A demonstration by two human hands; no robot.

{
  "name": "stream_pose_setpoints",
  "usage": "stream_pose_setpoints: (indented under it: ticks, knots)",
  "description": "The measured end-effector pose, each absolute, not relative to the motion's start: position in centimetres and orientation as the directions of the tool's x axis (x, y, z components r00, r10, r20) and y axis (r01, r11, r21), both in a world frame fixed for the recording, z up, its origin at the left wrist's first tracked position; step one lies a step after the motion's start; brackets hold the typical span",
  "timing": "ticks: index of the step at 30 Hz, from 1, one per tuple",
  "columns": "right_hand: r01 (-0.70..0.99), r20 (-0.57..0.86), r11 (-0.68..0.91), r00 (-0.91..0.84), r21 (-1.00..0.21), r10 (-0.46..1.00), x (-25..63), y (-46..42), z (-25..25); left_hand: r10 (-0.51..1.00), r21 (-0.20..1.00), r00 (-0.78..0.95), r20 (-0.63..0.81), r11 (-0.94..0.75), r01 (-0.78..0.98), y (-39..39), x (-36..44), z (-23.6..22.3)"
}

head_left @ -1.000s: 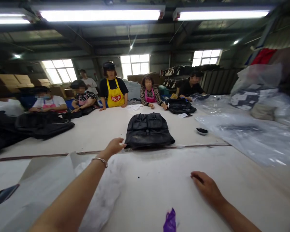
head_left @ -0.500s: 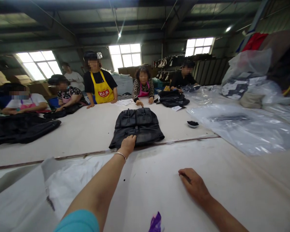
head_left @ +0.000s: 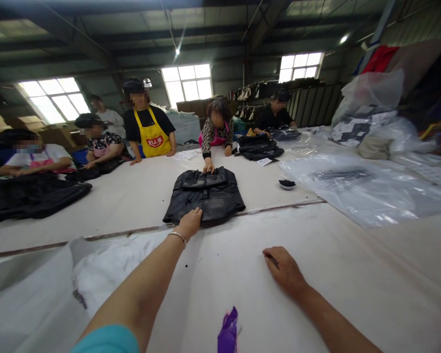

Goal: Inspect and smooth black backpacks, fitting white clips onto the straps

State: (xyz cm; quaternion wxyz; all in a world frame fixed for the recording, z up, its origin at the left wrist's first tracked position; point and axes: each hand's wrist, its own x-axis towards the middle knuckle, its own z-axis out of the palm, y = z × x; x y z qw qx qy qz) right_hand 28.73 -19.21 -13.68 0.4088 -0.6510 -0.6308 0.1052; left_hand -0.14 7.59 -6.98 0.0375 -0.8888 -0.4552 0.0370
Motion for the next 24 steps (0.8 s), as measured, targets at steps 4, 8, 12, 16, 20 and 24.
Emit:
stream_pose_setpoints:
  ticks: [4,8,12,16,20,24]
  knots:
    - [0.742,0.424,0.166,0.172,-0.649,0.889,28.7,-19.3,-13.9,0.843,-0.105,0.536,-0.039,-0.537,0.837,7.1,0.2,-6.0]
    - [0.750,0.430,0.168,0.168,-0.640,0.887,28.6,-19.3,-13.9,0.854,-0.098,0.517,-0.063,-0.520,0.848,7.3,0.7,-5.6]
    - [0.758,0.421,0.166,0.154,-0.631,0.894,28.7,-19.3,-14.1,0.856,-0.086,0.516,-0.030,-0.517,0.852,6.2,1.2,-7.1]
    - [0.757,0.416,0.164,0.153,-0.633,0.896,28.8,-19.2,-14.5,0.858,-0.049,0.513,-0.037,-0.514,0.856,3.8,0.7,-9.8]
    - [0.749,0.408,0.155,0.165,-0.645,0.898,28.8,-19.3,-14.6,0.862,0.022,0.498,-0.095,-0.499,0.867,1.7,-0.3,-11.4]
    - [0.754,0.408,0.145,0.174,-0.641,0.896,28.5,-19.1,-14.3,0.864,0.081,0.490,-0.121,-0.483,0.872,0.6,-0.7,-11.0]
